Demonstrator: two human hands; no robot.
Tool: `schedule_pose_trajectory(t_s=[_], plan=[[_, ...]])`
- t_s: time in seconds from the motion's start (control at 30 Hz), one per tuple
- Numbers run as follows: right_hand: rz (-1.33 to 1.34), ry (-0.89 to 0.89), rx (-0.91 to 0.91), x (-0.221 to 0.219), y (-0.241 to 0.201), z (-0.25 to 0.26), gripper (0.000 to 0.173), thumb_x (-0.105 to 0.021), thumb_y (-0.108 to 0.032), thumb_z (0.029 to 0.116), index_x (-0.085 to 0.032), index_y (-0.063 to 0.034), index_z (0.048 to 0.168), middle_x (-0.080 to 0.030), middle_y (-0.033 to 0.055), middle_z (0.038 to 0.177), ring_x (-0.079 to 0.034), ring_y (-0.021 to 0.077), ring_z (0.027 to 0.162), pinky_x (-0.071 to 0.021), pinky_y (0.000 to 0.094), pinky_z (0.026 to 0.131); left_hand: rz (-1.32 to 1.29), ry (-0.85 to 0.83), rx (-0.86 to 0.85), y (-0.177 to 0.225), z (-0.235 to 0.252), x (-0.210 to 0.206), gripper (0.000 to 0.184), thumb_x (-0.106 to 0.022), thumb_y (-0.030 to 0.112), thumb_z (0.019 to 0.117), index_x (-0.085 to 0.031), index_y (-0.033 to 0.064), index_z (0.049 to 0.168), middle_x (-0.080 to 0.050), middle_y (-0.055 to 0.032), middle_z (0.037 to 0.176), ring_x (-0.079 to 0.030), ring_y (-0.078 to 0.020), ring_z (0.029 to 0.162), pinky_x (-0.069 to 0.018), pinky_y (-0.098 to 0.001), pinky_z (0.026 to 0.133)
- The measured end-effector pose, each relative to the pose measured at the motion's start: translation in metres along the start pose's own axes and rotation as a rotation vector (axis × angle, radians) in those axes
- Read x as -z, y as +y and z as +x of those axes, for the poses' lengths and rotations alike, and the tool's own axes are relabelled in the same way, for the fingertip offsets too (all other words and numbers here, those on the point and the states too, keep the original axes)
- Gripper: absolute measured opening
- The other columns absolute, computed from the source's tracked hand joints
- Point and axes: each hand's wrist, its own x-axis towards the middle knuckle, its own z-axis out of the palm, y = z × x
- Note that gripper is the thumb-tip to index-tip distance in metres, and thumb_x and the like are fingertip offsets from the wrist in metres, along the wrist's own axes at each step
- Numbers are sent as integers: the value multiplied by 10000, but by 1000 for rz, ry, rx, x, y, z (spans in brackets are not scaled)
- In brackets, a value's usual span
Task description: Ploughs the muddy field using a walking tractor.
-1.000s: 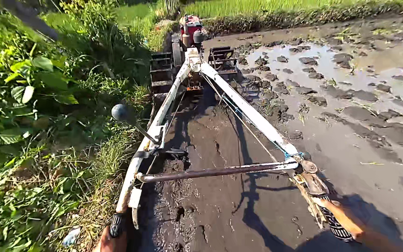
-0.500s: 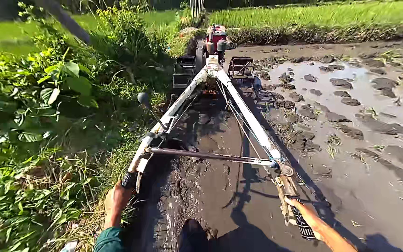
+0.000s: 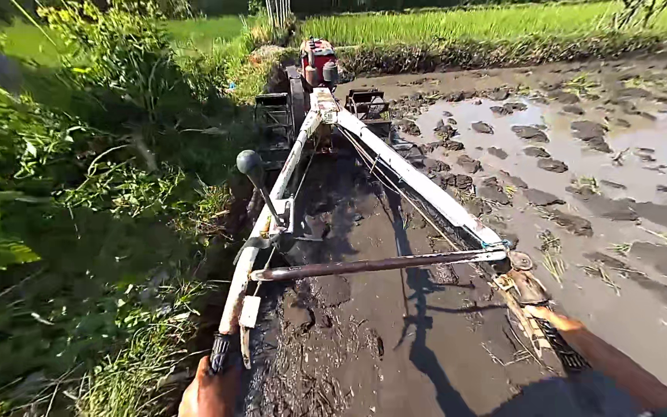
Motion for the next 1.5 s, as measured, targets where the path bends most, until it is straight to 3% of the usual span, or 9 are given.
schedule_pose_trajectory(t_s=[0.07,0.17,0.33,0.5,0.73,0.97,1.07,1.23,1.5], plan=[[-105,10,-29,-15,-49,22,483,-456,-195,1082,-416,112,1452,-559,271,1347,-613,208,1148,-496,325,1002,4,-20,22,31,26,-1,489,-706,279,921,-628,-21,1300,-697,-305,1148,-661,-492,1125,-501,-655,936],[-60,112,-316,-24,-99,42,452,-450,-264,1096,-514,85,1375,-601,243,1293,-615,247,1083,-473,426,992,8,-38,21,69,66,-10,493,-701,316,927,-632,18,1314,-709,-285,1135,-673,-482,1103,-515,-653,909],[-14,93,-335,-20,-90,164,449,-423,-375,1096,-567,5,1288,-639,120,965,-621,184,783,-535,373,730,-2,-33,12,127,135,-29,452,-708,285,934,-625,57,1316,-714,-256,1130,-685,-442,1097,-537,-623,892],[-144,121,-246,-14,-137,250,551,-461,-397,1084,-529,79,1353,-597,259,1250,-606,298,1066,-468,503,971,-6,-57,-43,211,187,-34,464,-683,282,955,-602,64,1357,-701,-252,1174,-668,-427,1144,-522,-611,930],[-88,77,-254,-6,-171,402,517,-450,-428,1076,-561,24,1302,-624,155,1058,-598,181,834,-516,398,780,10,-42,-29,318,269,-61,455,-680,264,950,-603,56,1347,-700,-252,1173,-672,-424,1135,-519,-614,926],[-160,56,-212,-24,-272,523,459,-416,-335,1101,-519,50,1330,-603,169,1085,-599,182,848,-512,398,797,-3,51,-6,431,368,-77,438,-718,257,939,-635,16,1294,-696,-305,1119,-662,-498,1105,-504,-669,905],[-219,93,-223,-41,-313,582,474,-498,-256,1079,-463,52,1438,-574,250,1310,-619,258,1044,-491,444,968,-7,87,19,473,407,-81,449,-732,239,907,-645,-7,1273,-691,-324,1118,-658,-512,1100,-490,-676,916],[38,-95,-269,-79,-331,624,293,-412,-211,1090,-572,-2,1218,-673,58,887,-654,104,742,-561,285,694,-20,133,30,493,513,-65,532,-719,224,893,-603,-62,1325,-651,-326,1244,-612,-481,1210,-452,-634,1026],[102,-137,-299,-121,-356,724,326,-450,-262,1088,-584,9,1209,-656,83,942,-633,144,773,-544,326,703,19,-7,-35,536,639,-66,475,-759,194,916,-615,-60,1291,-634,-379,1191,-602,-557,1159,-438,-726,974]])
